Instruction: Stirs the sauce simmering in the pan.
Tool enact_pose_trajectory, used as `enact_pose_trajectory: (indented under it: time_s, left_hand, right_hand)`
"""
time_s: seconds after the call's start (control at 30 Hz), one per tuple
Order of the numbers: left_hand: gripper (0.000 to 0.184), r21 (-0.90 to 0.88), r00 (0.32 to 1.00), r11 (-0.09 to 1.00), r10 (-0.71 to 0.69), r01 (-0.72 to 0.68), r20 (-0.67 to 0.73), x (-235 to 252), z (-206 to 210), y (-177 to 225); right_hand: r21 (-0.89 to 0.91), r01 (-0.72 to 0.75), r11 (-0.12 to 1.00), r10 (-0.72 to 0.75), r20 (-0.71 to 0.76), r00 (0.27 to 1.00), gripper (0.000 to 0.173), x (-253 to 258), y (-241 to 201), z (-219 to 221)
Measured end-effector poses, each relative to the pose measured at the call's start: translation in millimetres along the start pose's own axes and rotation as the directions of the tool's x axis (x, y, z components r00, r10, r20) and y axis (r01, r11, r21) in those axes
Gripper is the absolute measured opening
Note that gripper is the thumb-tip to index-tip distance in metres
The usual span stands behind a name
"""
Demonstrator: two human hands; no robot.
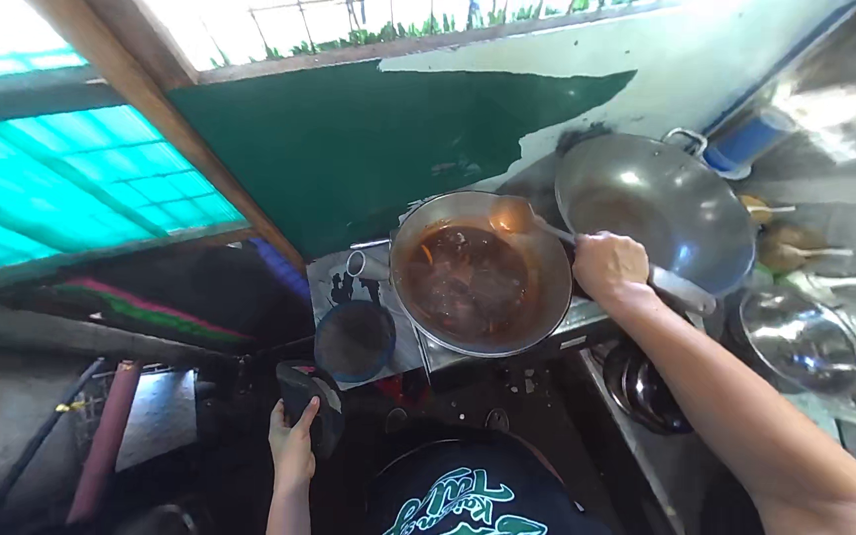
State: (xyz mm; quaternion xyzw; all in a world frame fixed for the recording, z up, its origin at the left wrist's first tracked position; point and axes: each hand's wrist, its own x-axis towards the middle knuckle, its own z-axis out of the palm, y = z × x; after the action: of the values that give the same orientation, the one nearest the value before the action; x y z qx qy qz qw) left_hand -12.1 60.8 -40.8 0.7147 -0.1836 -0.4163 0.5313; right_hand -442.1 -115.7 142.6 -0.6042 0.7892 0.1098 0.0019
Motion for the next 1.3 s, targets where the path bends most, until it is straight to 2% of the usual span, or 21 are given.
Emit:
enact_pose_trajectory:
  time_s: [0.1, 0.2, 0.3, 0.47, 0.63, 0.73, 0.8, 0.87, 1.0, 1.13, 1.23, 1.3]
  left_hand:
    - [0.071, -0.047, 0.991, 0.998, -0.050, 0.044, -0.122, -28.2, 10.6, -16.7]
    - [0.072, -0.096, 0.975, 0.992, -0.096, 0.078, -0.199, -53.1, 23.1, -35.4]
    - [0.068, -0.136, 0.959, 0.989, -0.097, 0.063, -0.265, -79.5, 31.2, -48.0]
    - [0.069, -0.141, 0.932, 0.989, -0.100, 0.053, -0.348, -116.2, 30.3, -62.4]
    - [0.070, -0.149, 0.902, 0.986, -0.129, 0.073, -0.412, -137.7, 23.6, -69.6]
    - [0.069, -0.159, 0.889, 0.984, -0.137, 0.074, -0.438, -143.1, 15.7, -75.1]
    - [0.071, -0.153, 0.887, 0.985, -0.141, 0.081, -0.441, -144.0, 9.2, -78.8]
    - [0.072, -0.154, 0.882, 0.985, -0.144, 0.082, -0.448, -142.7, 4.0, -78.5]
    - [0.074, -0.150, 0.874, 0.985, -0.150, 0.089, -0.462, -143.2, -1.1, -77.8]
    - [0.072, -0.159, 0.874, 0.982, -0.161, 0.098, -0.459, -142.5, 1.2, -79.9]
    - [0.071, -0.171, 0.873, 0.981, -0.158, 0.087, -0.462, -144.7, 3.2, -78.8]
    - [0.072, -0.183, 0.865, 0.979, -0.164, 0.086, -0.474, -147.1, 1.6, -81.6]
  right_hand:
    - [0.183, 0.073, 0.980, -0.102, 0.151, 0.983, 0.022, 15.4, 9.6, 22.2]
    - [0.352, 0.213, 0.911, -0.293, 0.190, 0.937, 0.019, 29.3, 23.3, 31.2]
    - [0.292, 0.313, 0.904, -0.370, 0.168, 0.914, 0.022, 24.7, 29.0, 10.6]
    - [0.104, 0.476, 0.874, -0.473, -0.047, 0.880, 0.029, 25.6, 42.6, -19.1]
    - [0.010, 0.387, 0.922, -0.384, -0.104, 0.918, 0.026, 53.6, 45.6, -4.6]
    - [0.017, 0.352, 0.936, -0.353, 0.017, 0.936, 0.026, 56.0, 37.3, 7.9]
    - [0.099, 0.379, 0.920, -0.390, 0.129, 0.912, 0.023, 60.1, 34.8, 13.2]
    - [0.136, 0.423, 0.896, -0.441, 0.166, 0.882, 0.021, 62.2, 37.1, 5.6]
    - [0.075, 0.475, 0.877, -0.477, 0.011, 0.879, 0.021, 70.6, 47.4, -24.2]
    - [0.089, 0.476, 0.875, -0.462, -0.142, 0.875, 0.022, 107.8, 31.1, -21.9]
    - [0.136, 0.504, 0.853, -0.494, -0.101, 0.863, 0.022, 135.3, 8.8, -5.6]
    - [0.260, 0.541, 0.800, -0.563, 0.011, 0.826, 0.020, 147.7, -0.5, 9.5]
